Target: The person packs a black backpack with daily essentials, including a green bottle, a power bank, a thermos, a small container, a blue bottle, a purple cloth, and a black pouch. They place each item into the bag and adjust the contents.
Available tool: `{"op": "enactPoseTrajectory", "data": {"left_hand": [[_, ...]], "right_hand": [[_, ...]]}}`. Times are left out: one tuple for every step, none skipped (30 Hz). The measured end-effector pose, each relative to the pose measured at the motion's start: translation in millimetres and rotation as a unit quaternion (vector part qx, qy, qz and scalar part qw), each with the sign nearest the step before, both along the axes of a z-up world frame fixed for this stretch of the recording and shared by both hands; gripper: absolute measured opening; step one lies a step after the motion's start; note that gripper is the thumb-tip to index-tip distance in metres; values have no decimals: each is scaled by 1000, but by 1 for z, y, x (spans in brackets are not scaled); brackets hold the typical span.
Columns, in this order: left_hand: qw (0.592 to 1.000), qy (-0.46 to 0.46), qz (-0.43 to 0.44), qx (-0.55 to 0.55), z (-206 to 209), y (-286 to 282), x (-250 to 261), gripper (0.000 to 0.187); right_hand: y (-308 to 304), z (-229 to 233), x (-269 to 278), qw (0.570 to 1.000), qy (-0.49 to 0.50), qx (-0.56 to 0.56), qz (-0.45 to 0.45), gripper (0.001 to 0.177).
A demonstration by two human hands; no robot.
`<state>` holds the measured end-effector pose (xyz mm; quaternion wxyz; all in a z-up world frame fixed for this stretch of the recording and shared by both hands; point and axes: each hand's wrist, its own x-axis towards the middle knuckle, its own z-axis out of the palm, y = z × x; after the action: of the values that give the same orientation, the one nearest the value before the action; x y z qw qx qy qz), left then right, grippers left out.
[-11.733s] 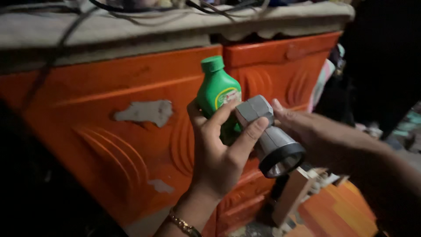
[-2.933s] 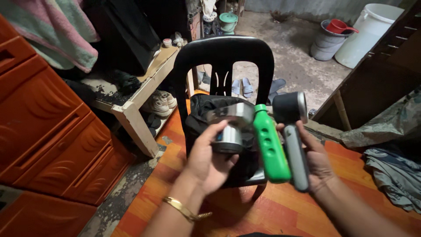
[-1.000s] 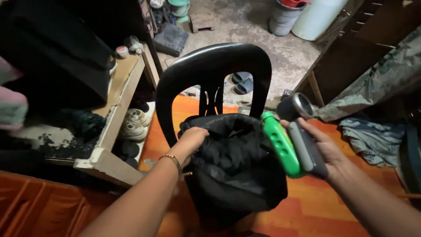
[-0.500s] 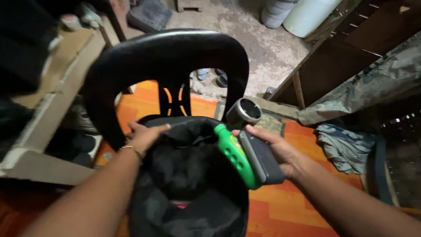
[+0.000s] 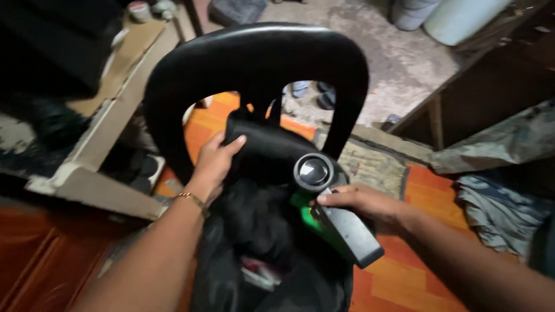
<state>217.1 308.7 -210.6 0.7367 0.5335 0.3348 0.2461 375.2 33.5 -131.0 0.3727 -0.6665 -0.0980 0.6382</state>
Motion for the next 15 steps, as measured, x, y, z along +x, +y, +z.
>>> {"op": "enactPoseTrajectory", "data": {"left_hand": [[1000,-22,-2,-7,8,-4,-1,37],[999,-45,-4,-14,16,-6,-1,37],[997,-67,-7,-21,23,-8,-1,37],[998,-54,-1,-21,29,-8,-1,37],[999,-40,5,-21,34,-8,0,36],[999,-26,11,-22,38,-8,1,36],[999,-36,3,-20,41,-9,3,37],[999,-45,-5,-17,42,-8,4,37],[998,-53,-12,-14,42,-7,4,37],[999,-49,-15,0,41,-6,6,38],[999,-45,-19,13,40,-5,9,39],[999,-41,-22,27,39,-3,10,40],[998,-40,-17,39,37,-1,12,40],[998,-40,-14,49,35,0,14,41],[997,-39,-11,59,34,2,15,41]], "right_hand": [[6,-2,0,998,-42,6,55,35],[12,-3,0,990,-84,14,109,34],[19,-4,1,978,-126,22,163,35],[26,-5,3,965,-162,40,201,33],[34,-7,5,949,-197,58,239,32],[41,-8,8,930,-231,76,275,31],[49,-9,12,916,-265,102,285,31],[59,-12,14,899,-297,129,294,31],[69,-16,16,881,-329,156,302,32],[79,-20,19,896,-322,151,267,33],[89,-25,21,910,-313,144,230,33],[97,-30,22,922,-305,138,194,34],[104,-35,22,933,-294,110,174,36],[109,-39,23,943,-284,80,152,38],[114,-43,24,952,-272,49,131,40]]}}
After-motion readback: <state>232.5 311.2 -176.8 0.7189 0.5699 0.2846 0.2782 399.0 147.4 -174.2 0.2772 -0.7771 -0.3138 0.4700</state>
